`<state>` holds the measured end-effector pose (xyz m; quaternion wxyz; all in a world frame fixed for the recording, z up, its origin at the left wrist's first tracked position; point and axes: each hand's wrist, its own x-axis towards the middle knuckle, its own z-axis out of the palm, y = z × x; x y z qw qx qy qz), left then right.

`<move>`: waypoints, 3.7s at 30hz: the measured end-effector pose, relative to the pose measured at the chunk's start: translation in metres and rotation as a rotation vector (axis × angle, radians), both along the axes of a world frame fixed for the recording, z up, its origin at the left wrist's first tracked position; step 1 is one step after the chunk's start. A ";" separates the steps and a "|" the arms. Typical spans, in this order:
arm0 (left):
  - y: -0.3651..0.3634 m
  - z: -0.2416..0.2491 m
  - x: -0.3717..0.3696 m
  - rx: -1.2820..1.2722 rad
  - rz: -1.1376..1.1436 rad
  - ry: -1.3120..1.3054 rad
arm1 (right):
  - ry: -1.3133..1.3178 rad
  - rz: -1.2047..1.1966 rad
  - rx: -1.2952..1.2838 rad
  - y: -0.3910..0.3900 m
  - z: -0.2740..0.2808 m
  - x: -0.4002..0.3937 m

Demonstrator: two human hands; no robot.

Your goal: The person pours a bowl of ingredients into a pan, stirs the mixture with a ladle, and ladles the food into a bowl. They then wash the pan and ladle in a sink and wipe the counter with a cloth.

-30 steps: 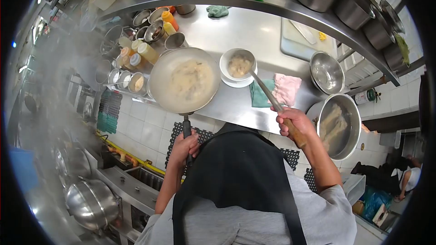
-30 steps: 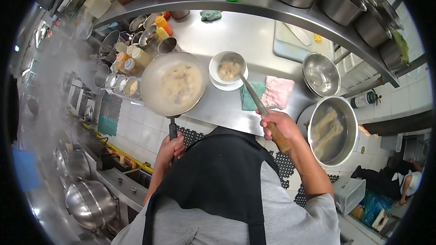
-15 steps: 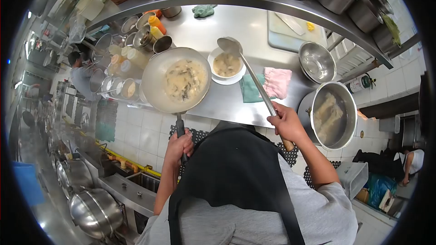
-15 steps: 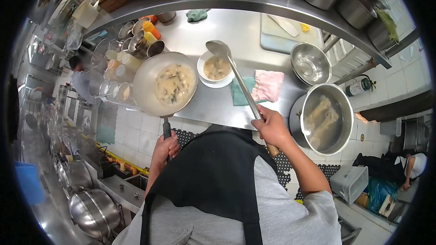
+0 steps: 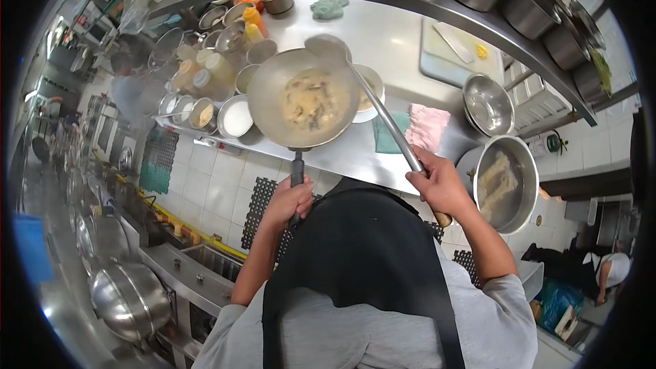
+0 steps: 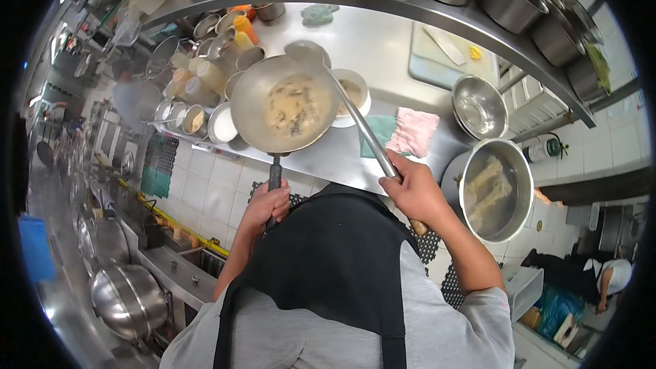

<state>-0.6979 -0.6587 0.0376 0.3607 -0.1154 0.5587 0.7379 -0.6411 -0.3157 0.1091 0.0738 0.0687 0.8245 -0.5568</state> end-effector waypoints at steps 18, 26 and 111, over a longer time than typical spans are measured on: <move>0.001 -0.012 0.009 0.081 0.078 -0.022 | -0.769 -0.106 -1.384 0.004 0.065 0.002; -0.003 -0.020 0.008 0.113 0.138 -0.032 | -0.620 -0.116 -1.412 0.020 0.070 0.002; 0.000 -0.014 -0.010 -0.086 0.128 0.060 | -0.211 -0.130 -0.078 0.028 -0.011 0.023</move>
